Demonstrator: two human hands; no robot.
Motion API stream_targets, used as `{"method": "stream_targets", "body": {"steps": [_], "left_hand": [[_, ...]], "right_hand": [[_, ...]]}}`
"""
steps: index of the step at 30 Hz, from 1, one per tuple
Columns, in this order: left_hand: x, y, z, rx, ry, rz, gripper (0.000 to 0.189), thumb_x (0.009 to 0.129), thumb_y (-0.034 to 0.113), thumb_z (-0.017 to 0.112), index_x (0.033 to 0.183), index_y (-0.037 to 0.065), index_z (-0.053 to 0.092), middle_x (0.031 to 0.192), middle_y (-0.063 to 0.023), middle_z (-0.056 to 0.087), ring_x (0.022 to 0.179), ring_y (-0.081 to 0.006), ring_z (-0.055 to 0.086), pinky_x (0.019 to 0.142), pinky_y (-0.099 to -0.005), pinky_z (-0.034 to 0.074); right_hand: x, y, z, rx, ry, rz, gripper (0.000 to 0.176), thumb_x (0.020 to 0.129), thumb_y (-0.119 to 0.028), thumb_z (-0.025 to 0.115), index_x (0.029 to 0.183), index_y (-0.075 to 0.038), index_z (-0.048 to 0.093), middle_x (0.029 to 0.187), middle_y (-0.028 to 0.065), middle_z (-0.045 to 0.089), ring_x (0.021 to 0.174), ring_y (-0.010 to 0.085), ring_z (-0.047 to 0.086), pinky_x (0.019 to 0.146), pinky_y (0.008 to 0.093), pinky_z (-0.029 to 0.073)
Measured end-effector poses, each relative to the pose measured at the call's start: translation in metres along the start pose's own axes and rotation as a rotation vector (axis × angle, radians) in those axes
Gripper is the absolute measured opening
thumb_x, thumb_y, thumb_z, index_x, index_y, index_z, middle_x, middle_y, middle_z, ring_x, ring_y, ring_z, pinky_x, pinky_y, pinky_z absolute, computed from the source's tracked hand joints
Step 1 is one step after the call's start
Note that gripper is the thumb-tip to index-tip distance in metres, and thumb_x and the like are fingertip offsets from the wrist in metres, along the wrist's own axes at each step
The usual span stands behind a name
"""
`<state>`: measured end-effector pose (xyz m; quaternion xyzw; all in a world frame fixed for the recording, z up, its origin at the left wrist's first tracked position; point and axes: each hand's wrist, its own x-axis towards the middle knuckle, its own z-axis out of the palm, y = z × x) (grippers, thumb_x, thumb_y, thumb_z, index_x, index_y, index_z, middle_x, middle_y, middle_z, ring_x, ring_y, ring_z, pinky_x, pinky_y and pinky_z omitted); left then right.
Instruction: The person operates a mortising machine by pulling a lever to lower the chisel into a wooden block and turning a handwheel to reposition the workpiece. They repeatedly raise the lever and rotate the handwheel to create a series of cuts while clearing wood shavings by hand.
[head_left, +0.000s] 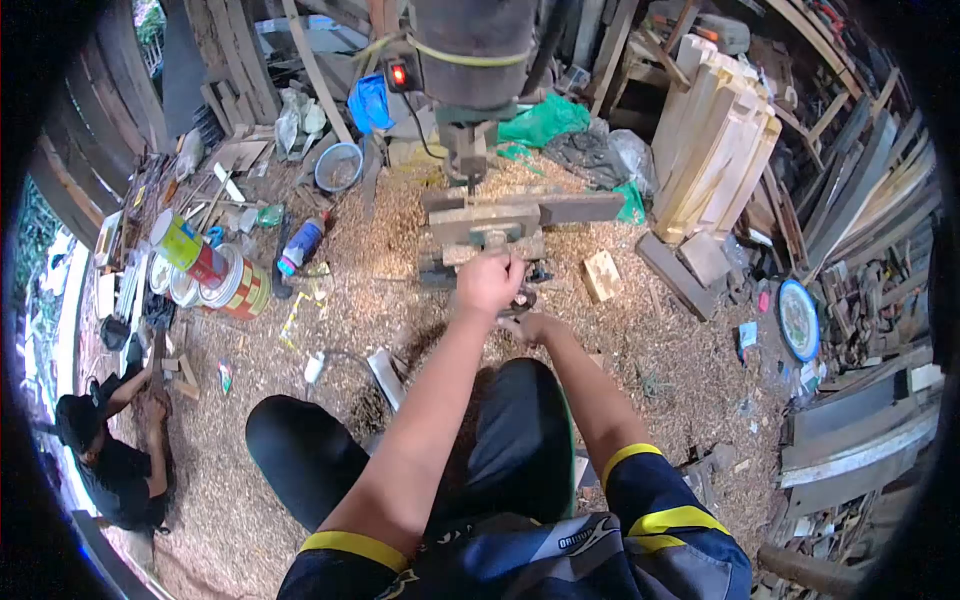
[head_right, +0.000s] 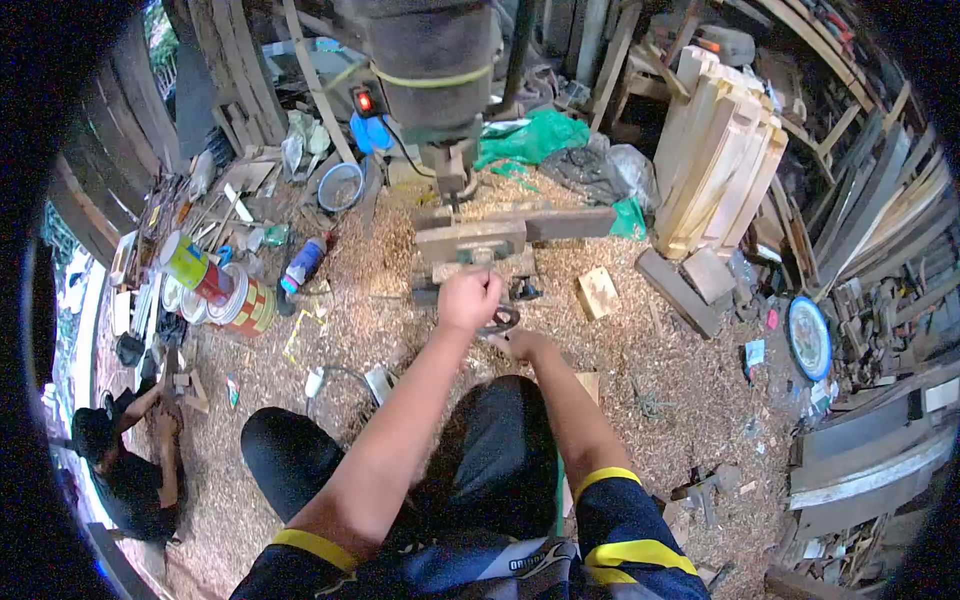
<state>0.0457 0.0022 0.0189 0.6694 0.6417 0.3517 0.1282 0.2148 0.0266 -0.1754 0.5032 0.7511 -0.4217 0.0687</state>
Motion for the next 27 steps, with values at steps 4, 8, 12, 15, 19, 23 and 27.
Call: {"method": "stream_targets", "body": {"steps": [4, 8, 12, 15, 19, 23, 27], "left_hand": [[-0.004, 0.006, 0.001, -0.012, 0.107, -0.018, 0.034, 0.095, 0.030, 0.057, 0.079, 0.006, 0.076, 0.088, -0.0171, 0.072, 0.077, -0.0395, 0.069, 0.072, -0.0461, 0.057], [-0.003, 0.002, 0.005, 0.008, 0.110, 0.004, 0.035, 0.095, 0.031, 0.059, 0.079, 0.003, 0.073, 0.086, -0.0188, 0.070, 0.078, -0.0412, 0.068, 0.071, -0.0473, 0.055], [-0.006, 0.002, 0.007, -0.034, 0.145, 0.027, 0.035, 0.094, 0.031, 0.061, 0.079, 0.001, 0.072, 0.085, -0.0203, 0.070, 0.077, -0.0414, 0.067, 0.072, -0.0476, 0.055], [-0.005, 0.000, 0.006, -0.029, 0.127, 0.010, 0.036, 0.094, 0.031, 0.061, 0.079, 0.000, 0.072, 0.086, -0.0210, 0.070, 0.078, -0.0416, 0.068, 0.073, -0.0481, 0.055], [-0.006, 0.001, 0.004, -0.033, 0.126, 0.036, 0.038, 0.094, 0.032, 0.061, 0.079, -0.001, 0.072, 0.086, -0.0210, 0.070, 0.079, -0.0418, 0.068, 0.074, -0.0485, 0.055], [-0.006, 0.002, 0.002, -0.037, 0.115, 0.039, 0.038, 0.094, 0.033, 0.061, 0.079, 0.000, 0.073, 0.086, -0.0209, 0.070, 0.079, -0.0422, 0.068, 0.073, -0.0485, 0.055], [-0.007, -0.003, 0.006, -0.038, 0.129, 0.056, 0.038, 0.094, 0.034, 0.061, 0.080, 0.000, 0.073, 0.086, -0.0213, 0.070, 0.078, -0.0419, 0.068, 0.072, -0.0479, 0.055]], "right_hand": [[-0.026, -0.024, -0.021, 0.007, -0.130, 0.174, 0.092, 0.095, -0.081, 0.043, 0.079, 0.006, 0.071, 0.072, 0.0174, 0.072, 0.070, 0.0319, 0.073, 0.076, 0.0436, 0.058], [-0.029, -0.014, -0.019, -0.081, -0.010, 0.058, 0.091, 0.096, -0.079, 0.041, 0.084, 0.006, 0.072, 0.072, 0.0180, 0.072, 0.071, 0.0348, 0.073, 0.078, 0.0446, 0.058], [-0.041, -0.028, -0.026, -0.233, 0.002, 0.052, 0.079, 0.101, -0.066, 0.042, 0.119, 0.004, 0.072, 0.123, 0.0296, 0.069, 0.118, 0.0426, 0.066, 0.104, 0.0499, 0.049], [-0.054, -0.038, -0.030, -0.237, 0.033, 0.028, 0.084, 0.100, -0.068, 0.038, 0.110, 0.006, 0.074, 0.118, 0.0314, 0.070, 0.115, 0.0450, 0.066, 0.105, 0.0489, 0.048], [-0.053, -0.042, -0.026, -0.255, 0.076, 0.052, 0.079, 0.101, -0.066, 0.039, 0.112, 0.004, 0.075, 0.119, 0.0304, 0.070, 0.116, 0.0442, 0.066, 0.105, 0.0488, 0.049], [-0.060, -0.050, -0.033, -0.236, 0.099, 0.069, 0.077, 0.101, -0.064, 0.042, 0.115, 0.003, 0.074, 0.122, 0.0289, 0.070, 0.118, 0.0431, 0.066, 0.106, 0.0482, 0.049], [-0.060, -0.053, -0.031, -0.258, 0.070, 0.124, 0.074, 0.100, -0.064, 0.044, 0.120, 0.000, 0.073, 0.127, 0.0255, 0.069, 0.122, 0.0407, 0.065, 0.107, 0.0470, 0.048]]}}
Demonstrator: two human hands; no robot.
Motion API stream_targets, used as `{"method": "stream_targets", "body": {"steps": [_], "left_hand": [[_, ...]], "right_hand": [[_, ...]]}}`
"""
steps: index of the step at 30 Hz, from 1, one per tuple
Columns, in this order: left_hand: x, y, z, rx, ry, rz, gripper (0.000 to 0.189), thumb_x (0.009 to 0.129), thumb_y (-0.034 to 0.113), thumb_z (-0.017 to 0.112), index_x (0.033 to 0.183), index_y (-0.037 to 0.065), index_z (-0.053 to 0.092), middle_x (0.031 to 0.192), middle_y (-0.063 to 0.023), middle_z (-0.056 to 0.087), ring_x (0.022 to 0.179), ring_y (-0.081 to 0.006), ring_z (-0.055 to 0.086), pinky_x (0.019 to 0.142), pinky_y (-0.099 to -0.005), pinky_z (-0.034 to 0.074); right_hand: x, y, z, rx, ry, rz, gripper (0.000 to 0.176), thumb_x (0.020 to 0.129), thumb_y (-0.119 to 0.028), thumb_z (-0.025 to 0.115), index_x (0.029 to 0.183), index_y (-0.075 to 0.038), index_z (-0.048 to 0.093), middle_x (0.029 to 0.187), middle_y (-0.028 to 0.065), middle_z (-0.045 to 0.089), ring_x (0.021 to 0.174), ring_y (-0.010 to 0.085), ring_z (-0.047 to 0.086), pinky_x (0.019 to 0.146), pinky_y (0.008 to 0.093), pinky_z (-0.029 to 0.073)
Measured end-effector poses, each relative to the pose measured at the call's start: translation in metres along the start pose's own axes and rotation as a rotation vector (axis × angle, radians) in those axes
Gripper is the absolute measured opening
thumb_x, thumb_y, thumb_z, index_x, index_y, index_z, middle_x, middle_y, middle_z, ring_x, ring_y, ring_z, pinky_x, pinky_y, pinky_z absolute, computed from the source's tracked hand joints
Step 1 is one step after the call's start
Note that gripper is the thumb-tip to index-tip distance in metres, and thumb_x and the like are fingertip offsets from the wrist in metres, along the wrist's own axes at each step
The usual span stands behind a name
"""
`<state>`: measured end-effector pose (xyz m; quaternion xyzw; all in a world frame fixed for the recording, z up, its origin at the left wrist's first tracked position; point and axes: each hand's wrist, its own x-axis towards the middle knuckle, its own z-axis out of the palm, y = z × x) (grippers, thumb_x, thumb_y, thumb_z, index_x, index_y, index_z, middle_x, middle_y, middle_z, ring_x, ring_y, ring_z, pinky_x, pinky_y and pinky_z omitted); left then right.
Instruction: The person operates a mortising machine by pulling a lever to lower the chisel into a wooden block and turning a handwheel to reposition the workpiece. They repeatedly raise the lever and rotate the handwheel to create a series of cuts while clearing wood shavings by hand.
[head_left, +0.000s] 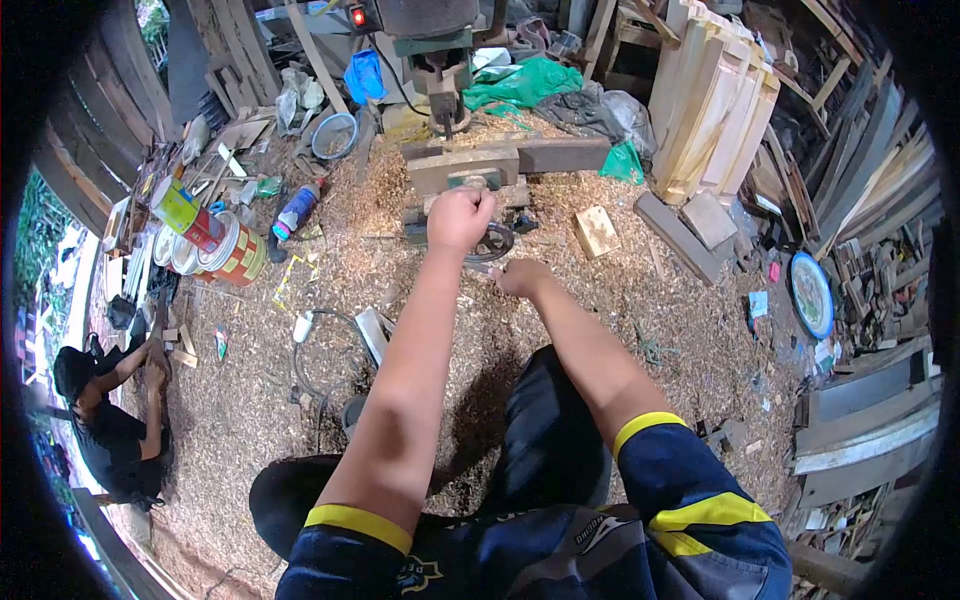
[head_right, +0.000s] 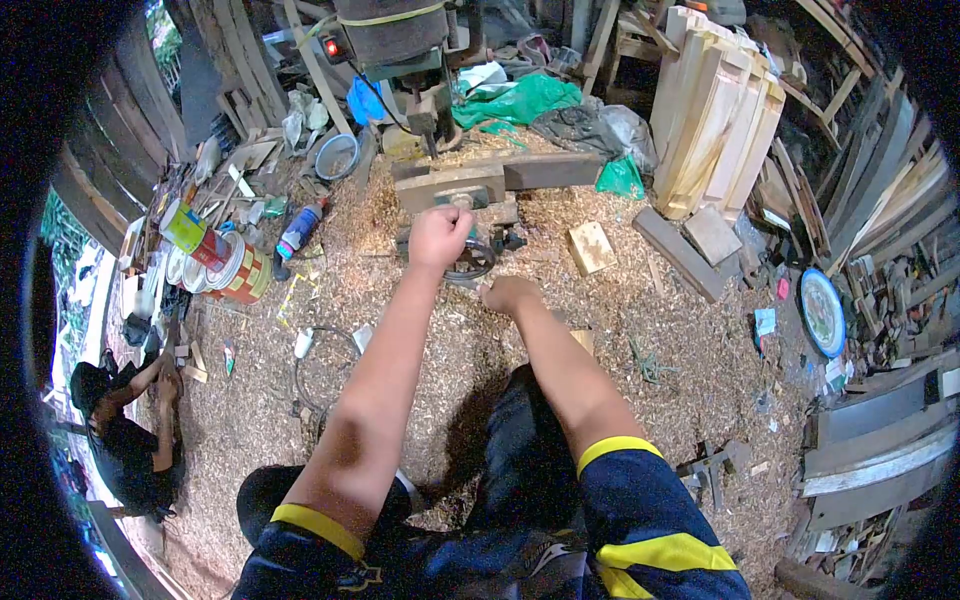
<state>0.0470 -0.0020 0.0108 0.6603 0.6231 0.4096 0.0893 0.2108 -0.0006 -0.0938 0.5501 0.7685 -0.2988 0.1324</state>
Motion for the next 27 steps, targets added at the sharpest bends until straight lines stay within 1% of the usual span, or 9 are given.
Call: {"method": "stream_targets", "body": {"steps": [4, 6, 12, 14, 15, 19, 21, 23, 27], "left_hand": [[-0.001, 0.000, 0.001, 0.044, 0.031, -0.025, 0.042, 0.095, 0.034, 0.059, 0.072, 0.001, 0.072, 0.082, -0.0187, 0.070, 0.077, -0.0397, 0.068, 0.073, -0.0486, 0.056], [0.000, -0.006, 0.003, 0.020, -0.015, -0.018, 0.038, 0.094, 0.034, 0.061, 0.081, 0.001, 0.073, 0.085, -0.0214, 0.069, 0.079, -0.0414, 0.068, 0.070, -0.0476, 0.054], [0.000, 0.002, -0.005, 0.005, 0.005, 0.004, 0.037, 0.094, 0.032, 0.060, 0.081, 0.000, 0.072, 0.083, -0.0223, 0.069, 0.080, -0.0423, 0.068, 0.073, -0.0478, 0.054], [0.000, 0.001, -0.002, 0.056, 0.016, -0.010, 0.038, 0.092, 0.036, 0.061, 0.076, 0.004, 0.074, 0.085, -0.0172, 0.071, 0.082, -0.0390, 0.069, 0.076, -0.0477, 0.056], [-0.002, 0.000, 0.001, 0.051, 0.025, -0.019, 0.038, 0.092, 0.036, 0.061, 0.076, 0.004, 0.074, 0.085, -0.0172, 0.071, 0.082, -0.0390, 0.069, 0.076, -0.0477, 0.056], [0.001, 0.002, -0.002, 0.028, 0.012, -0.037, 0.037, 0.091, 0.036, 0.061, 0.077, 0.004, 0.074, 0.086, -0.0175, 0.071, 0.083, -0.0395, 0.069, 0.076, -0.0479, 0.056], [0.000, 0.002, -0.003, 0.035, 0.007, -0.020, 0.036, 0.090, 0.036, 0.062, 0.077, 0.005, 0.075, 0.086, -0.0176, 0.071, 0.083, -0.0397, 0.069, 0.076, -0.0481, 0.056], [-0.002, 0.004, -0.004, 0.024, 0.004, -0.066, 0.035, 0.091, 0.035, 0.062, 0.079, 0.005, 0.075, 0.086, -0.0176, 0.071, 0.084, -0.0400, 0.069, 0.076, -0.0484, 0.056], [-0.003, 0.005, -0.006, 0.045, -0.007, -0.039, 0.034, 0.091, 0.035, 0.061, 0.080, 0.006, 0.075, 0.087, -0.0186, 0.071, 0.083, -0.0404, 0.069, 0.077, -0.0488, 0.056]], "right_hand": [[-0.001, 0.000, -0.002, 0.008, 0.009, 0.001, 0.072, 0.099, -0.064, 0.046, 0.123, -0.001, 0.072, 0.128, 0.0245, 0.069, 0.122, 0.0392, 0.066, 0.107, 0.0460, 0.049], [-0.007, -0.002, -0.005, 0.002, -0.005, -0.006, 0.072, 0.099, -0.063, 0.046, 0.123, -0.001, 0.073, 0.128, 0.0246, 0.069, 0.122, 0.0393, 0.066, 0.107, 0.0459, 0.049], [-0.008, -0.006, -0.008, -0.001, 0.000, -0.022, 0.071, 0.099, -0.062, 0.047, 0.122, -0.001, 0.073, 0.128, 0.0247, 0.069, 0.122, 0.0399, 0.065, 0.106, 0.0469, 0.049], [-0.009, -0.005, -0.009, -0.017, 0.006, 0.004, 0.071, 0.099, -0.063, 0.046, 0.124, -0.001, 0.072, 0.130, 0.0252, 0.068, 0.123, 0.0398, 0.065, 0.107, 0.0462, 0.049], [-0.011, -0.003, -0.008, -0.030, 0.003, 0.003, 0.071, 0.099, -0.063, 0.046, 0.124, -0.001, 0.072, 0.130, 0.0252, 0.068, 0.123, 0.0398, 0.065, 0.107, 0.0462, 0.049], [0.004, -0.001, -0.007, -0.003, -0.047, 0.038, 0.071, 0.100, -0.063, 0.046, 0.128, -0.002, 0.070, 0.136, 0.0221, 0.066, 0.129, 0.0387, 0.062, 0.110, 0.0458, 0.047], [-0.016, -0.017, -0.019, -0.007, -0.046, 0.093, 0.071, 0.099, -0.063, 0.046, 0.134, -0.005, 0.067, 0.143, 0.0189, 0.062, 0.134, 0.0366, 0.058, 0.112, 0.0460, 0.045], [-0.006, -0.013, -0.015, -0.009, -0.052, 0.093, 0.072, 0.099, -0.064, 0.046, 0.135, -0.006, 0.067, 0.144, 0.0185, 0.061, 0.134, 0.0360, 0.058, 0.112, 0.0458, 0.045], [0.009, -0.007, -0.004, -0.009, -0.056, 0.109, 0.071, 0.098, -0.065, 0.047, 0.135, -0.007, 0.067, 0.144, 0.0169, 0.062, 0.134, 0.0345, 0.059, 0.113, 0.0450, 0.045]]}}
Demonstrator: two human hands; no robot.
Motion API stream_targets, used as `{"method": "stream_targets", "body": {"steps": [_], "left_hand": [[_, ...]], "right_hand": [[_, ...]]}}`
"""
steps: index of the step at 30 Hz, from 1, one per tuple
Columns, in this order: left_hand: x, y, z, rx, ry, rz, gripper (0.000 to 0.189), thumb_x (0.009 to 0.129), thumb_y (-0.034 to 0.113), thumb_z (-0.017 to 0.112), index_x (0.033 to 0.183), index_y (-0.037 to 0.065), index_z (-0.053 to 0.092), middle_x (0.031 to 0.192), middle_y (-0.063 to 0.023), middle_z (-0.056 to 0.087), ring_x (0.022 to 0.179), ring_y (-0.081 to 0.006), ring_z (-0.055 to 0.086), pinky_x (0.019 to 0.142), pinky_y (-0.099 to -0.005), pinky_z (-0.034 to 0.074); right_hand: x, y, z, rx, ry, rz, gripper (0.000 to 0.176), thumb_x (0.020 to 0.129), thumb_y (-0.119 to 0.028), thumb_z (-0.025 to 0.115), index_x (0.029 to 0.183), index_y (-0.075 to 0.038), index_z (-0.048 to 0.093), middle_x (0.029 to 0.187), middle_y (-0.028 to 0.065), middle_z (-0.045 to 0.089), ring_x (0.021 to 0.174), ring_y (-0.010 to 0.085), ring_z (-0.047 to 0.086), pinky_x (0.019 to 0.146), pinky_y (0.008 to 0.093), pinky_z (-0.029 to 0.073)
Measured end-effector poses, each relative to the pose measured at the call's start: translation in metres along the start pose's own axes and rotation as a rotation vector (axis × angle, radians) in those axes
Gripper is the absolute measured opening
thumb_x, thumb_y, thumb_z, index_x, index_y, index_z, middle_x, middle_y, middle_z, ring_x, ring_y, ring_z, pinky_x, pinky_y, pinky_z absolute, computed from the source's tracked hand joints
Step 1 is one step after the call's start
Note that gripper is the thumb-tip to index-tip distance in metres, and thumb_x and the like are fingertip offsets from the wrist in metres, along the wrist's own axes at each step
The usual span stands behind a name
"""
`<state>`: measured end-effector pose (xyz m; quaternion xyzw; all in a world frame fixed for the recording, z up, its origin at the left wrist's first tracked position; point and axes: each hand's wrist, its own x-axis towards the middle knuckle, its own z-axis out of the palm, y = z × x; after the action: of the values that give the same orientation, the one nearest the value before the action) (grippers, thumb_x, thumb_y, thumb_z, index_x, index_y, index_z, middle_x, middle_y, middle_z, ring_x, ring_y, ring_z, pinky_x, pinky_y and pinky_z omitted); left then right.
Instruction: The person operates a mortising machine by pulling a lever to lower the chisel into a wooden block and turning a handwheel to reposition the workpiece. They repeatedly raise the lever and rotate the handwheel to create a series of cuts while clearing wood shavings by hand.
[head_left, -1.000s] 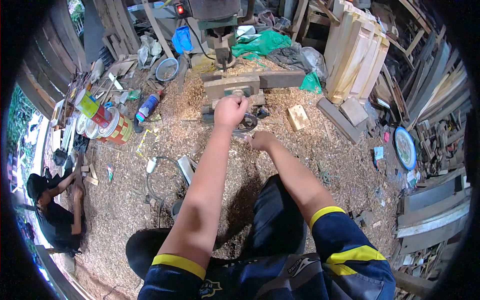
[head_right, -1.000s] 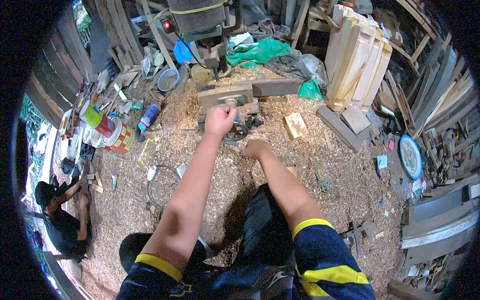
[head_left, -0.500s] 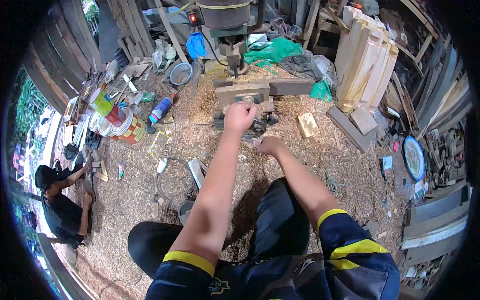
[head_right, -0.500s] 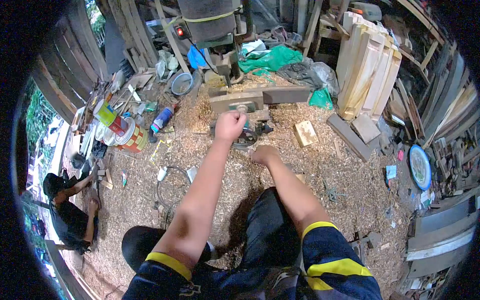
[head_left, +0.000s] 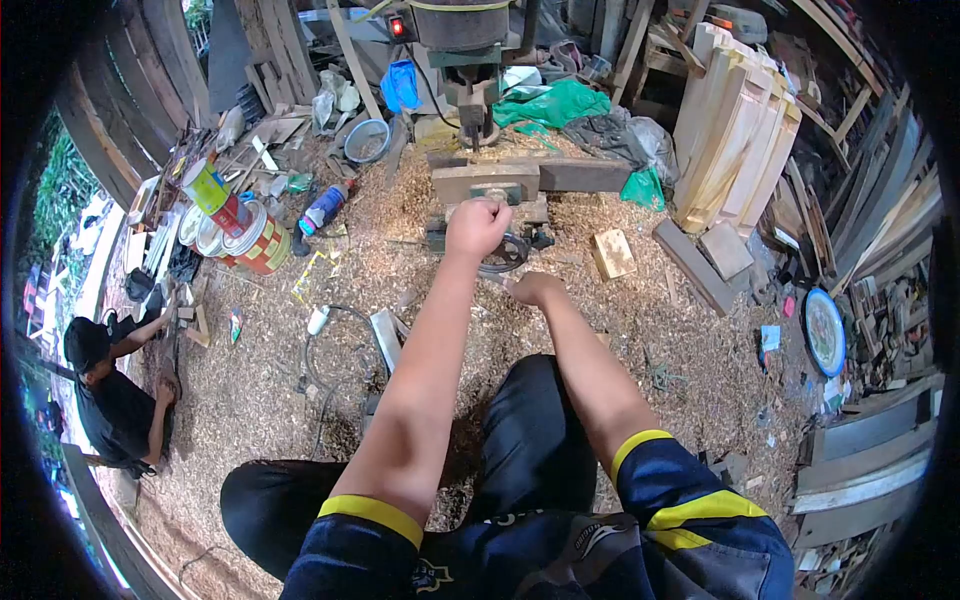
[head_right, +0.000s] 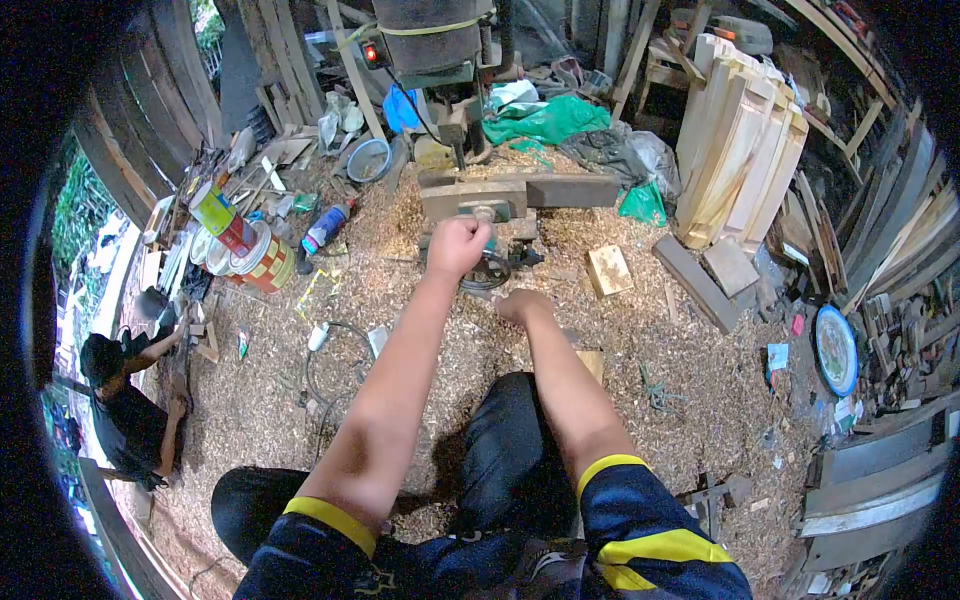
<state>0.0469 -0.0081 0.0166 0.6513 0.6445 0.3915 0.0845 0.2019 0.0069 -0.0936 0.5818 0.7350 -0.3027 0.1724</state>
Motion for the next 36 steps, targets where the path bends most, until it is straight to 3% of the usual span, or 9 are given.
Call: {"method": "stream_targets", "body": {"steps": [7, 15, 19, 26, 30, 32, 33, 35, 36], "left_hand": [[0.001, -0.007, 0.006, -0.033, 0.019, 0.049, 0.039, 0.092, 0.035, 0.062, 0.076, 0.000, 0.072, 0.083, -0.0234, 0.069, 0.080, -0.0429, 0.068, 0.075, -0.0497, 0.054], [0.000, -0.005, 0.002, -0.097, 0.013, 0.018, 0.042, 0.091, 0.035, 0.063, 0.074, -0.003, 0.068, 0.077, -0.0266, 0.065, 0.076, -0.0456, 0.067, 0.070, -0.0512, 0.053], [0.001, -0.009, 0.003, -0.129, 0.012, 0.016, 0.042, 0.091, 0.035, 0.062, 0.076, -0.004, 0.068, 0.078, -0.0270, 0.066, 0.076, -0.0454, 0.067, 0.070, -0.0512, 0.053], [0.000, -0.008, 0.000, -0.084, -0.068, -0.014, 0.044, 0.095, 0.039, 0.058, 0.080, -0.001, 0.072, 0.082, -0.0267, 0.068, 0.081, -0.0455, 0.068, 0.076, -0.0529, 0.055], [0.001, -0.016, 0.007, -0.082, -0.104, -0.039, 0.043, 0.094, 0.041, 0.059, 0.079, 0.002, 0.073, 0.077, -0.0255, 0.067, 0.076, -0.0443, 0.068, 0.072, -0.0523, 0.054], [0.002, -0.025, 0.012, -0.192, -0.086, 0.084, 0.040, 0.093, 0.038, 0.061, 0.078, 0.002, 0.072, 0.075, -0.0257, 0.066, 0.075, -0.0433, 0.068, 0.068, -0.0516, 0.053], [0.003, -0.025, 0.012, -0.191, -0.095, 0.072, 0.040, 0.093, 0.038, 0.061, 0.078, 0.002, 0.072, 0.075, -0.0257, 0.066, 0.075, -0.0433, 0.068, 0.068, -0.0516, 0.053], [0.005, -0.022, 0.010, -0.149, -0.061, 0.155, 0.038, 0.092, 0.034, 0.062, 0.076, 0.001, 0.071, 0.076, -0.0262, 0.066, 0.075, -0.0434, 0.068, 0.067, -0.0514, 0.052], [0.004, -0.022, 0.009, -0.144, -0.085, 0.156, 0.029, 0.093, 0.024, 0.060, 0.077, 0.000, 0.066, 0.076, -0.0230, 0.065, 0.072, -0.0417, 0.064, 0.065, -0.0469, 0.050]], "right_hand": [[-0.012, 0.007, 0.014, -0.012, 0.115, -0.049, 0.067, 0.097, -0.062, 0.051, 0.128, -0.007, 0.072, 0.130, 0.0189, 0.070, 0.124, 0.0360, 0.066, 0.105, 0.0459, 0.050], [-0.021, 0.020, 0.019, 0.542, 0.779, -0.182, 0.032, 0.096, -0.033, 0.061, 0.107, -0.005, 0.073, 0.096, 0.0238, 0.074, 0.091, 0.0433, 0.071, 0.081, 0.0513, 0.055], [-0.041, 0.011, -0.061, 0.888, 1.176, -0.319, 0.024, 0.100, -0.022, 0.060, 0.105, -0.001, 0.070, 0.096, 0.0202, 0.074, 0.089, 0.0356, 0.071, 0.079, 0.0423, 0.054], [-0.124, -0.057, -0.275, 0.934, 1.245, -0.913, 0.030, 0.106, -0.027, 0.060, 0.108, 0.002, 0.065, 0.088, 0.0085, 0.069, 0.081, 0.0121, 0.061, 0.075, 0.0316, 0.050], [-0.166, -0.108, -0.384, 1.013, 1.396, -1.014, 0.048, 0.102, -0.041, 0.063, 0.117, 0.004, 0.063, 0.112, 0.0185, 0.071, 0.106, 0.0277, 0.068, 0.095, 0.0397, 0.051], [-0.185, -0.132, -0.431, 1.010, 1.536, -0.944, 0.051, 0.101, -0.048, 0.064, 0.119, 0.000, 0.064, 0.110, 0.0080, 0.068, 0.101, 0.0175, 0.060, 0.094, 0.0337, 0.048], [-0.184, -0.140, -0.461, 1.033, 1.569, -1.010, 0.063, 0.097, -0.053, 0.066, 0.115, 0.007, 0.062, 0.111, 0.0214, 0.070, 0.108, 0.0338, 0.066, 0.097, 0.0437, 0.051], [-0.176, -0.156, -0.522, 1.044, 1.660, -1.008, 0.048, 0.099, -0.043, 0.062, 0.100, 0.005, 0.065, 0.092, 0.0168, 0.070, 0.086, 0.0274, 0.066, 0.079, 0.0372, 0.050], [-0.199, -0.160, -0.526, 1.124, 1.400, -0.940, 0.060, 0.096, -0.048, 0.063, 0.115, 0.009, 0.062, 0.113, 0.0223, 0.070, 0.111, 0.0332, 0.063, 0.098, 0.0413, 0.047]]}}
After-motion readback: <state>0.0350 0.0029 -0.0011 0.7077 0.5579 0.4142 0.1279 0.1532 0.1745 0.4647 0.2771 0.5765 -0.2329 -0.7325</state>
